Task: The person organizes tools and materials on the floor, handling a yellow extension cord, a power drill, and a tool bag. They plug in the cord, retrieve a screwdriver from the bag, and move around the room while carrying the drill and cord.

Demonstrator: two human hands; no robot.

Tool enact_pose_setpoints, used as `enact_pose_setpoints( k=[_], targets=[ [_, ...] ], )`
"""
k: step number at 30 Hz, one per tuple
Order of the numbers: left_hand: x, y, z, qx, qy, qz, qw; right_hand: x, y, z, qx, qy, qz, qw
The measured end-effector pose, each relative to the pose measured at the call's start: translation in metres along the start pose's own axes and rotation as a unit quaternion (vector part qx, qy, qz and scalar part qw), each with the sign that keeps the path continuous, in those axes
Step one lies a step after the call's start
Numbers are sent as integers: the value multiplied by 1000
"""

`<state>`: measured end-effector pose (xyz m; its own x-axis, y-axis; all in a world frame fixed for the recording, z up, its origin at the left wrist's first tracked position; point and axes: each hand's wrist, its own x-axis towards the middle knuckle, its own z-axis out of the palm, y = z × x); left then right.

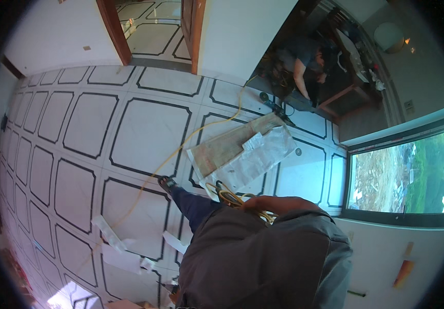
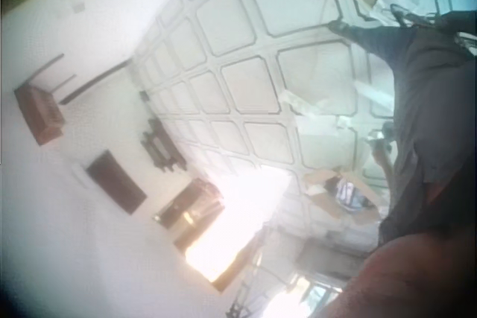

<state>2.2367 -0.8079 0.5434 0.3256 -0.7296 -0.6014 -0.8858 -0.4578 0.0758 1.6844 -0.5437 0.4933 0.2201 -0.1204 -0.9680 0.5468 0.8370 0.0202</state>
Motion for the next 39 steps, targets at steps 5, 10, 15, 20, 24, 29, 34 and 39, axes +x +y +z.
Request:
enact_pose_setpoints(
  k=[5, 10, 15, 20, 24, 29, 34, 39],
  targets=[
    [70, 71, -42, 15, -36, 3, 999, 23, -119, 45, -56, 20, 13, 998],
    [119, 132, -87, -8, -55, -16, 998, -5, -252, 83, -133, 106, -41, 985],
    [196, 186, -120, -47, -48, -36, 997, 30, -366, 109, -182, 178, -66, 965],
    [319, 227, -151, -80, -49, -45, 995, 69, -493, 174, -174, 180, -82, 965],
    [430, 253, -197, -101, -35, -50, 993, 81, -599, 270, -146, 181, -109, 966],
    [565, 280, -301, -137, 6, -65, 988, 101, -724, 410, -125, 155, -134, 971],
    [694, 308, -431, -235, -12, -53, 971, 141, -848, 536, -138, 100, -146, 974],
    [774, 350, -558, -241, 52, -116, 962, 186, -999, 691, -252, 58, -112, 959]
  ],
)
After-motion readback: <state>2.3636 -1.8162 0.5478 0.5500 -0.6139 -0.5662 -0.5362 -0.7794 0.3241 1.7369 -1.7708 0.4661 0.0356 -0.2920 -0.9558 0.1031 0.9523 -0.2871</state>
